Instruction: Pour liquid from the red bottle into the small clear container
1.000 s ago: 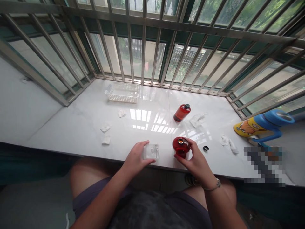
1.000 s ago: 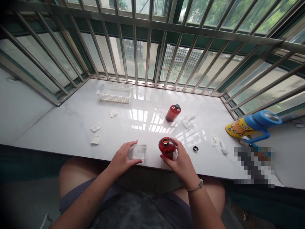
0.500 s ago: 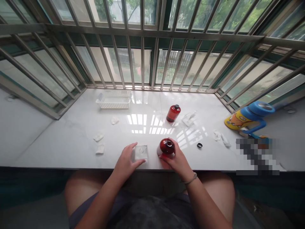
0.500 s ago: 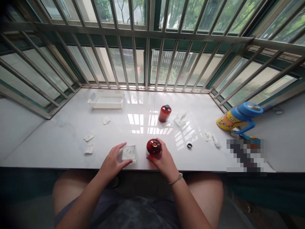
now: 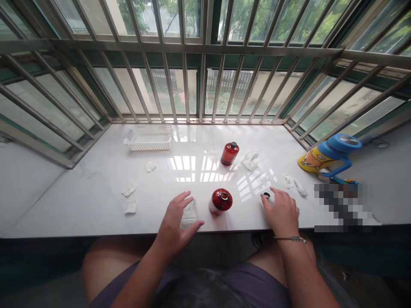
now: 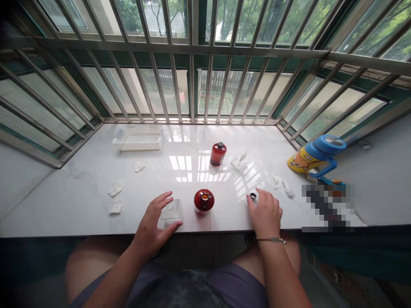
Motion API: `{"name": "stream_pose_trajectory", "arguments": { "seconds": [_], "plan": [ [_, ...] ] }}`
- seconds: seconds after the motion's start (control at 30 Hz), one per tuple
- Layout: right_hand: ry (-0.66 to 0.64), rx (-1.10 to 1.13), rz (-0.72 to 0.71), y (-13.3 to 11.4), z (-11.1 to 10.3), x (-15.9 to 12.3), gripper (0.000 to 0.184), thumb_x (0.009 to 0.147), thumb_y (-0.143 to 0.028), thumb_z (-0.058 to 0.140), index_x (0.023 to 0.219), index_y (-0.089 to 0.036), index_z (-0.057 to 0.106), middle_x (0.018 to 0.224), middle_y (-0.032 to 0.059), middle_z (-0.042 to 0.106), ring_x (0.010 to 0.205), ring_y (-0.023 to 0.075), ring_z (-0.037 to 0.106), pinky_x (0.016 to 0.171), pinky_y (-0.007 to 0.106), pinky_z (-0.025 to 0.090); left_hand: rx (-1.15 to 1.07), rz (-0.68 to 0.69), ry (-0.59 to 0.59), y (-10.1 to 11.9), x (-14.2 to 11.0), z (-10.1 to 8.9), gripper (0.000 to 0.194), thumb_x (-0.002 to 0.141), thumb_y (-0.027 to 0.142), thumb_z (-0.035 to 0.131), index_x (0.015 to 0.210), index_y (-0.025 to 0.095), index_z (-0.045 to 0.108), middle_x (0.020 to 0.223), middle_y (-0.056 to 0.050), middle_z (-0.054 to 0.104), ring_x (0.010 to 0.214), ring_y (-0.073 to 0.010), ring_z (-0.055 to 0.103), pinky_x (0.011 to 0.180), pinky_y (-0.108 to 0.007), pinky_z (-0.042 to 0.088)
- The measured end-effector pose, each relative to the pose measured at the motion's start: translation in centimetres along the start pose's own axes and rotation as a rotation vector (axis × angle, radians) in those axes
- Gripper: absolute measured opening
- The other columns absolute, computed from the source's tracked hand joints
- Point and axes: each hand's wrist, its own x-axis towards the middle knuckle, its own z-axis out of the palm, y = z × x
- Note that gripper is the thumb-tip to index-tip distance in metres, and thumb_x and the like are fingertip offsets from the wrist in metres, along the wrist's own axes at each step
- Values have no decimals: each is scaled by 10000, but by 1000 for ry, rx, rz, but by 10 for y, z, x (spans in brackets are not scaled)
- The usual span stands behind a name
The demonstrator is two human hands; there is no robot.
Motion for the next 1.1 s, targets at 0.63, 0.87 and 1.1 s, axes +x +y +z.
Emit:
{"name": "stream_pose_trajectory", "arguments": {
  "seconds": [0.63,0.87,1.1],
  "plan": [
    [-363,722,-33,-75,-66,24,283,951,-427,753,1179,-266,701,1142,61,770,988,247,761,931,407,634,149,261,-183,38,22,66,674,982,247,740,1607,268,489,1757,-170,344,1626,-383,368,1256,-603,489],
    [-513,682,-177,-119,-97,46,235,942,-297,795,1139,-281,668,1066,1,789,990,222,774,879,366,616,189,282,-181,31,18,75,727,978,177,707,1648,264,436,1780,-188,279,1643,-391,330,1255,-604,487],
    [-514,640,-222,-138,-95,52,354,937,-216,798,1246,-279,637,1092,3,791,1009,217,774,889,357,592,179,313,-232,33,18,72,792,907,138,733,1638,266,456,1846,-145,34,1676,-419,239,1296,-608,432]
  ]
}}
